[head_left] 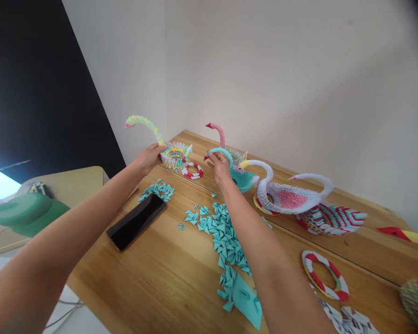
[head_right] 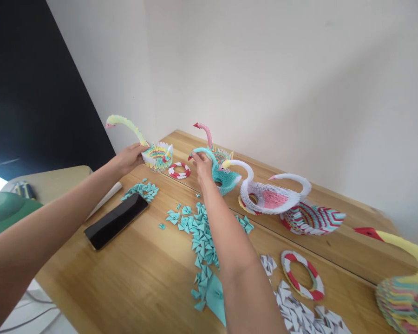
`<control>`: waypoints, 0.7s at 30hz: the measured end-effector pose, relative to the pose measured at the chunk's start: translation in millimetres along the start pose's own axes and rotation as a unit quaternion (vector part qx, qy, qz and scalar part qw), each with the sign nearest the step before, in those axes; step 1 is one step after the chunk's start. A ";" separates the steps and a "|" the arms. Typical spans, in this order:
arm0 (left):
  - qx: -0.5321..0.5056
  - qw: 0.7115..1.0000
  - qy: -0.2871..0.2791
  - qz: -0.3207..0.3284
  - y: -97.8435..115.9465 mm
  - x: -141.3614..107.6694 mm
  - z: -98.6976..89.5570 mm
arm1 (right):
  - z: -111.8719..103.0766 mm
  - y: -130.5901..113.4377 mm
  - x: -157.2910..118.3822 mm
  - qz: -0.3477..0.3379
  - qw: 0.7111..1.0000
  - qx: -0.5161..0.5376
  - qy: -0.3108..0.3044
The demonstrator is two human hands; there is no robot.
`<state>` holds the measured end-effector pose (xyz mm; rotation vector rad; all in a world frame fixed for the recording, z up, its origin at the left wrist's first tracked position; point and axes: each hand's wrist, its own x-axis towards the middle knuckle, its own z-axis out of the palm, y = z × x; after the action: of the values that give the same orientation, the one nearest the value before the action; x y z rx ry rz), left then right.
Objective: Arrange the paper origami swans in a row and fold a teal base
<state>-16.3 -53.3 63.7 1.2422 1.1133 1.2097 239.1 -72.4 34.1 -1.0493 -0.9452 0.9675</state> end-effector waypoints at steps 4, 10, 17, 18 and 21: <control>-0.028 0.985 -0.148 -0.084 24.2 -66.3 3.7 | -1.4 2.0 1.8 -0.012 1.000 -0.015 -0.021; 0.010 0.951 -0.286 -0.116 18.6 -180.2 30.3 | -0.5 4.0 4.7 -0.025 0.999 -0.008 -0.018; 0.113 0.926 -0.351 -0.077 -13.2 -239.0 35.3 | 1.4 2.3 4.9 0.002 1.000 0.015 -0.007; 0.119 0.927 -0.348 -0.074 -17.7 -243.3 35.4 | 1.6 2.3 4.7 0.007 1.000 0.017 -0.006; 0.126 0.925 -0.351 -0.075 -26.9 -252.5 35.0 | 1.7 3.0 4.3 0.011 1.000 0.021 -0.006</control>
<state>3.4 -306.3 27.1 1.5801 0.8072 0.4322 238.2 -67.4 32.2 -1.0218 -0.9214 1.0096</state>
